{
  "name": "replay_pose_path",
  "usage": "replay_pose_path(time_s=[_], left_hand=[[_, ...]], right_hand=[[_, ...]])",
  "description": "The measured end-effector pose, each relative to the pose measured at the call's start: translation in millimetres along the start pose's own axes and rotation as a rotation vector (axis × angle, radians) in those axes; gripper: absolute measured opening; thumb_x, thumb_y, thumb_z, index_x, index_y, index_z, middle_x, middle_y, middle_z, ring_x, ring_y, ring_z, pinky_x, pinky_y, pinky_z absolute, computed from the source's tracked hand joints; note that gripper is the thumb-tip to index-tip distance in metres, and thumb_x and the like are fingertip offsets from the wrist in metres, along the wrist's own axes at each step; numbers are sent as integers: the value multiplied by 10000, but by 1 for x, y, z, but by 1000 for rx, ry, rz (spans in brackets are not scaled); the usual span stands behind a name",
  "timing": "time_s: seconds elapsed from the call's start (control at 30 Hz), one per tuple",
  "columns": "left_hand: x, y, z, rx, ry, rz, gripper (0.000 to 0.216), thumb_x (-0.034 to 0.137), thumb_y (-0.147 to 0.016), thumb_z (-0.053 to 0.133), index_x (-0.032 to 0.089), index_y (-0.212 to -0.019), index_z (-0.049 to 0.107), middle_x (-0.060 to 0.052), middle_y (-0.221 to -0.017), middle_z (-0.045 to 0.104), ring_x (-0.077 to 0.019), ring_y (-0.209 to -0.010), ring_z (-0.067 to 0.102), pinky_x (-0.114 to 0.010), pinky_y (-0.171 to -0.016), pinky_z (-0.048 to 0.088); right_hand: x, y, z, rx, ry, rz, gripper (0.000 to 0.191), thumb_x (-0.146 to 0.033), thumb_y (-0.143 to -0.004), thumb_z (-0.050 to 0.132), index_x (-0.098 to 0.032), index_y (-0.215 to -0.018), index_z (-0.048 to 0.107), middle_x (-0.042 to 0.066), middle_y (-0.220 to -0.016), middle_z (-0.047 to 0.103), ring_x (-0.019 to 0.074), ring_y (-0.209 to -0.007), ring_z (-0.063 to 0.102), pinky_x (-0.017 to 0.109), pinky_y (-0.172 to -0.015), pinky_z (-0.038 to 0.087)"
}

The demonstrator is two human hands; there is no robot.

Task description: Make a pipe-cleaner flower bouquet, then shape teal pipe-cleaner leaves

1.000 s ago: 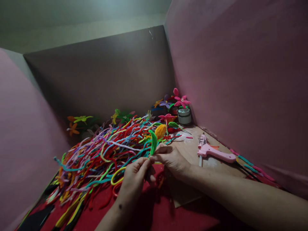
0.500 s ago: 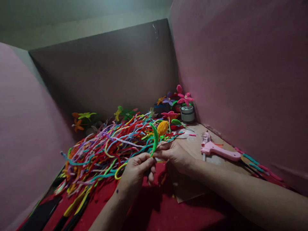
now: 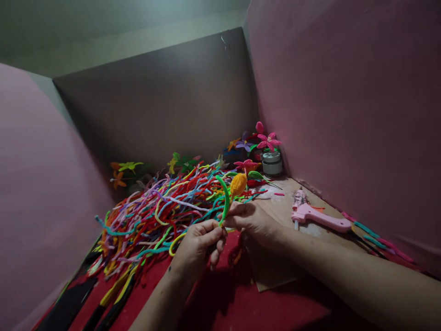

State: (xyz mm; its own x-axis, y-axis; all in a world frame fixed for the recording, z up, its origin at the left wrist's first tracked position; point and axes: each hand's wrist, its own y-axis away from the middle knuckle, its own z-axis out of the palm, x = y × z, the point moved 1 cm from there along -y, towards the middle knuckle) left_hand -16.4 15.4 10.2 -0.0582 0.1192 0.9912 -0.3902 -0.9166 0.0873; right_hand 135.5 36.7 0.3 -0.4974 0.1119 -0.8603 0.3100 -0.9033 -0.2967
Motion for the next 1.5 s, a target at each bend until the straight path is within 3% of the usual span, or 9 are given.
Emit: replay_pose_path(time_s=[0.23,0.4,0.5,0.57,0.73,0.93,1.07,1.2,1.5], left_hand=[[0,1,-4,-118,-36,-74,205,324,-759,564,136,-689,525,47,-479,478,-18,-275,304,-153,-285,294],[-6,-3,2,213,-619,280,151,301,-774,530,156,-731,544,32,-541,498,-70,-432,477,-188,-456,384],[-10,-2,2,332,-905,493,127,247,-786,489,173,-745,583,35,-530,495,-69,-436,461,-187,-478,364],[-10,-1,-1,362,-942,505,170,239,-808,449,179,-730,588,40,-503,491,-69,-418,455,-183,-469,358],[-5,1,-3,370,-904,439,193,263,-816,447,180,-701,579,46,-479,502,-67,-400,483,-169,-449,372],[-6,0,1,371,-697,347,185,298,-788,493,168,-674,559,55,-462,468,-64,-351,451,-168,-362,346],[-2,-1,4,195,-250,132,204,323,-741,567,150,-645,517,54,-485,497,-56,-307,429,-165,-297,342],[-2,-2,5,25,44,52,201,313,-745,589,134,-672,535,53,-470,511,-36,-260,381,-160,-272,350],[-5,-3,1,-161,220,-28,193,298,-710,632,130,-675,542,56,-382,465,-16,-204,268,-131,-233,250]], right_hand=[[-1,-1,-3,-47,169,-73,125,-268,-578,729,-164,-635,689,-9,-690,557,121,-695,500,270,-679,388],[-3,-1,-1,110,355,-128,157,-309,-586,715,-163,-568,660,-3,-634,570,139,-674,507,292,-686,384],[-1,0,2,63,354,-84,170,-329,-628,687,-162,-608,664,2,-629,580,143,-676,517,282,-655,388],[0,2,2,27,319,-58,184,-334,-652,673,-156,-617,649,-6,-596,554,121,-615,496,259,-595,378],[-1,4,-1,-39,189,81,296,-384,-725,590,-138,-560,596,-4,-514,503,92,-499,441,241,-504,342],[-4,2,4,-38,207,103,108,-223,-635,644,-132,-579,628,-38,-502,480,59,-479,368,225,-488,286],[-4,0,7,43,66,124,123,-231,-546,721,-139,-610,669,-33,-540,529,73,-554,429,229,-549,326],[-6,1,5,5,-65,252,254,-252,-510,761,-139,-730,704,-11,-579,580,92,-576,494,240,-575,358],[-4,3,2,-130,-49,227,243,-279,-572,749,-128,-756,700,-15,-571,571,38,-464,406,185,-437,252]])
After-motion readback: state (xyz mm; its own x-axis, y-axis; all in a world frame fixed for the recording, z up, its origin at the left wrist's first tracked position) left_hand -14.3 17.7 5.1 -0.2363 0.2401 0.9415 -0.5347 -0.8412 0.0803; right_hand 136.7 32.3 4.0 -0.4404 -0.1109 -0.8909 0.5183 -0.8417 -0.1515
